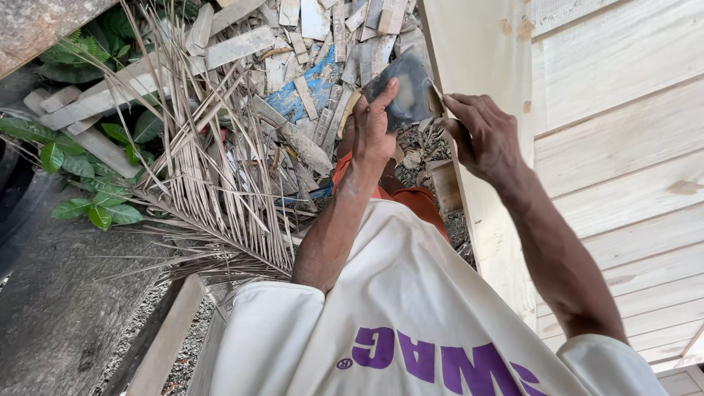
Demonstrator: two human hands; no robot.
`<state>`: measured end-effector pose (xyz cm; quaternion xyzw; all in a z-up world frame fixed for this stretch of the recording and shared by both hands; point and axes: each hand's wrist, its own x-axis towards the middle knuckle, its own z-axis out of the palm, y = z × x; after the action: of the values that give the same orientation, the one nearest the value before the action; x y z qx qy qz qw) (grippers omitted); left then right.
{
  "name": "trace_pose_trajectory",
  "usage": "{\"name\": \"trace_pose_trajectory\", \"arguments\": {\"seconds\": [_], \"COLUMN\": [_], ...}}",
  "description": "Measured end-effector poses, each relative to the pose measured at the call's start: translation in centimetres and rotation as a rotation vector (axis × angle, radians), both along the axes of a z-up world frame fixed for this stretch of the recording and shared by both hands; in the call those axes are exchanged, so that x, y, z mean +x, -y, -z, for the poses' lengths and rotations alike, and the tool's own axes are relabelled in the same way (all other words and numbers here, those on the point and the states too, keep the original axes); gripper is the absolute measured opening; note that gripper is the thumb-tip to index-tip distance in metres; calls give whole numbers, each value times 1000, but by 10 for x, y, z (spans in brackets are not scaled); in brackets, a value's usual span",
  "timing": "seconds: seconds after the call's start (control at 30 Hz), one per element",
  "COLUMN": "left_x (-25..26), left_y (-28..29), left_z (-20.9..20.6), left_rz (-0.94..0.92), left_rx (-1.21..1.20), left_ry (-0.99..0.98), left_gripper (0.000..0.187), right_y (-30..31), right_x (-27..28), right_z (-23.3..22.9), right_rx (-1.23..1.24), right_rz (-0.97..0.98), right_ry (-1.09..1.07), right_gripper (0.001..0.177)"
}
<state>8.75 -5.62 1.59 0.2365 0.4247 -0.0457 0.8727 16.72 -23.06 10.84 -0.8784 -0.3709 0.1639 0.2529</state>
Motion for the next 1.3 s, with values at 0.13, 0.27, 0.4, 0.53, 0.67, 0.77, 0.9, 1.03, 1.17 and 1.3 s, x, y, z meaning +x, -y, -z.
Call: {"name": "trace_pose_trajectory", "arguments": {"seconds": [0.13, 0.27, 0.4, 0.53, 0.67, 0.77, 0.9, 1.03, 1.17, 1.3], "left_x": [2, -3, -6, -6, 5, 13, 20, 19, 9, 1], "left_y": [-20, -22, -18, -44, -51, -51, -43, -24, -17, -4], "left_z": [-5, -12, -34, -61, -82, -89, -78, -49, -19, -10], "left_rz": [-50, 111, 243, 552, 700, 717, 682, 472, 195, -59], "left_rx": [-107, -82, -145, 301, 425, 433, 513, 234, 190, -17], "left_ry": [25, 47, 202, 141, 46, 92, 147, 144, 51, -7], "left_gripper": [42, 42, 44, 44, 51, 52, 54, 45, 43, 40], "right_y": [34, 58, 49, 41, 29, 21, 11, 14, 36, 51], "right_x": [6, 39, 62, 79, 78, 72, 49, 29, 21, 17], "right_z": [15, 10, -16, -48, -64, -68, -65, -63, -54, -33], "right_rx": [44, 254, 349, 115, -158, -240, -299, -249, -109, 264], "right_rz": [-20, 497, 430, 355, 302, 218, 193, 187, 146, 313], "right_ry": [-156, -760, -1028, -900, -817, -760, -741, -693, -622, -333], "right_gripper": [13, 24, 24, 22, 20, 20, 19, 19, 14, 11]}}
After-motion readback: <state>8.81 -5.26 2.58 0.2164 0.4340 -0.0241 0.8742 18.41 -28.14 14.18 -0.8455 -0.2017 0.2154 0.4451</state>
